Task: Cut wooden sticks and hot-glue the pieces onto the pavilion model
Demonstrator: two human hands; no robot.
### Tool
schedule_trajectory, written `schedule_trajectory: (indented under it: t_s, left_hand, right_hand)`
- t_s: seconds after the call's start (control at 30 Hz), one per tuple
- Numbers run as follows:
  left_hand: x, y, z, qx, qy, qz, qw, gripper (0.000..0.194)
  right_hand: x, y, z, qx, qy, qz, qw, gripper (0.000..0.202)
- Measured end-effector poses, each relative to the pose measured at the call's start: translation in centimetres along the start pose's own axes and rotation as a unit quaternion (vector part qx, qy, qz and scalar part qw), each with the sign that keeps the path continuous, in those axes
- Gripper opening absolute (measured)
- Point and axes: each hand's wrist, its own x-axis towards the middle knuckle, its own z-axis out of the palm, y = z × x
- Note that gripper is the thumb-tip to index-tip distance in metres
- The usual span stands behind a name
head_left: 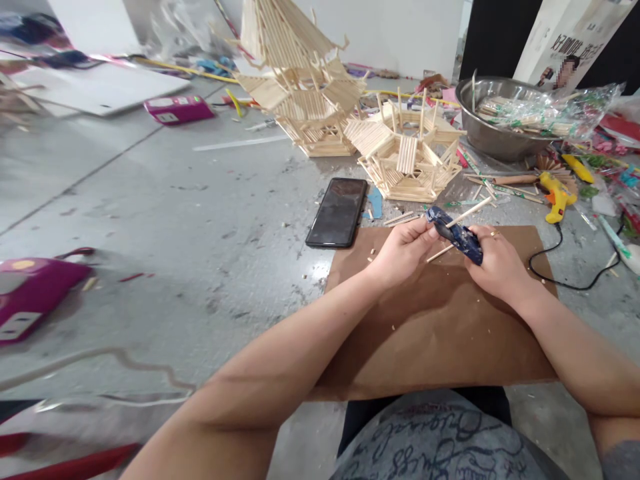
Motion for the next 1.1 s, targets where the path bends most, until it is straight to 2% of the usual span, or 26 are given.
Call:
schedule_trajectory:
  t_s: [0.3,0.53,0.7,0.87,1.1]
  left_hand:
    - [-0.1,-1.0,-0.3,0.073,0.032,-0.011,0.997,0.038]
    - [-0.2,-1.8,-0.4,0.161,0.046,0.042,0.985,0.031]
    - [-0.1,-2.1,-0.4,0.206,0.062,0.063,0.974,0.028]
    - [-0.1,-1.8,-0.4,0.182,0.064,0.054,0.98,0.034]
    - [0.0,-1.0,-0.1,0.058,0.03,0.007,0.998,0.043]
  right_hand:
    - [0.1,-0.4,-0.3,-0.029,-0.027,0.029,0.999,0.034]
    - [0.1,-1.0,-0.6,-0.073,-0.055,0.072,0.993,0.033]
    - [-0.1,-1.0,-0.6,-0.067,-0.043,0.071,0.994,0.037]
    - [-0.2,-0.8,-0.6,-0.039,-0.029,0.038,0.998,0.043]
    - [0.1,0.5,0.1,0.023,-0.026,-0.005,0.999,0.052]
